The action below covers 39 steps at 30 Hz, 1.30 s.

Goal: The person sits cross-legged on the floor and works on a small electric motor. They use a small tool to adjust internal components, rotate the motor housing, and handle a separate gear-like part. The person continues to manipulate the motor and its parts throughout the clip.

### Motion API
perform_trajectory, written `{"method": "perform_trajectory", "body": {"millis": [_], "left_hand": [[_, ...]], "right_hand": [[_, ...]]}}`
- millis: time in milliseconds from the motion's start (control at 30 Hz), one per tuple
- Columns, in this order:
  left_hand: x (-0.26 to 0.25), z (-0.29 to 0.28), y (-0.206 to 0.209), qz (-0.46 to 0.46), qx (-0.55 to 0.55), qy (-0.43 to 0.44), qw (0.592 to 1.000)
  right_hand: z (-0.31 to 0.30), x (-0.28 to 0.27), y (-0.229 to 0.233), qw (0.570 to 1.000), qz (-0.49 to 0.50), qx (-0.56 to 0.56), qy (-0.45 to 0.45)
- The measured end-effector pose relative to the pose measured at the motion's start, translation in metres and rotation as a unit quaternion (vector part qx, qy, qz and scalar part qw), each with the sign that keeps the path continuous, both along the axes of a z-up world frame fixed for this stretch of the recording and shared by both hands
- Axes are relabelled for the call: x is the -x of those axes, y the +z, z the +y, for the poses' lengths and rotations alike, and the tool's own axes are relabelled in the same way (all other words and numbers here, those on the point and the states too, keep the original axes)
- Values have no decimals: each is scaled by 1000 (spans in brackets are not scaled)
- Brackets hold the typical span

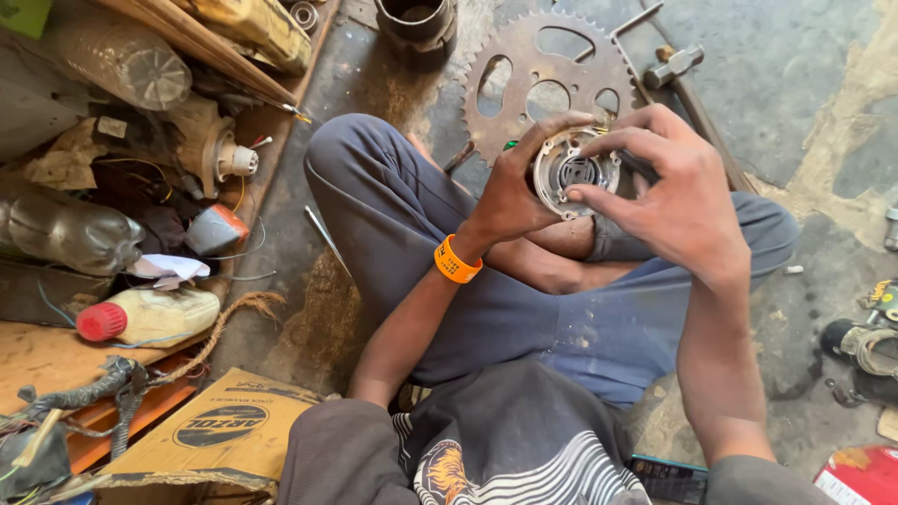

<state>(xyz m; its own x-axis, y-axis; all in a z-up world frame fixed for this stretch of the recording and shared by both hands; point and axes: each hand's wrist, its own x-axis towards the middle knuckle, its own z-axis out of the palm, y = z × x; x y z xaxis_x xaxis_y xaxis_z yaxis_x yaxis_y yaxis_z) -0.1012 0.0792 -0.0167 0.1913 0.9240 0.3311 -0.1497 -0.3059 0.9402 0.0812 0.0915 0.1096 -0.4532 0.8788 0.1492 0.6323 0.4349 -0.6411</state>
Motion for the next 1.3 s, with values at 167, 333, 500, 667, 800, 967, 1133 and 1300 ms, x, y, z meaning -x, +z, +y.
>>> {"method": "perform_trajectory", "body": {"millis": [167, 333, 500, 667, 800, 967, 1133, 1300], "left_hand": [[-3, -3, -1, 17, 10, 7, 1000], [-3, -1, -1, 21, -24, 35, 999], [-2, -3, -1, 29, -19, 36, 999], [-2, -3, -2, 28, -48, 41, 998], [-3, -3, -7, 13, -41, 17, 999], [-4, -3, -11, 18, -30, 14, 999], [-6, -4, -16, 1, -46, -2, 999], [-8, -8, -18, -2, -57, -9, 998]], "right_hand": [[-3, 1, -3, 996, -44, -68, 22], [-11, 9, -14, 993, -52, -102, -18], [-15, 9, -26, 996, -1, -61, -59], [-14, -10, -26, 949, 212, 188, -141], [-25, -12, -20, 959, 219, 154, -95], [-31, -2, -14, 952, 240, 165, -95], [-39, -17, -12, 924, 299, 194, -142], [-51, -45, -26, 888, 377, 202, -167]]}}
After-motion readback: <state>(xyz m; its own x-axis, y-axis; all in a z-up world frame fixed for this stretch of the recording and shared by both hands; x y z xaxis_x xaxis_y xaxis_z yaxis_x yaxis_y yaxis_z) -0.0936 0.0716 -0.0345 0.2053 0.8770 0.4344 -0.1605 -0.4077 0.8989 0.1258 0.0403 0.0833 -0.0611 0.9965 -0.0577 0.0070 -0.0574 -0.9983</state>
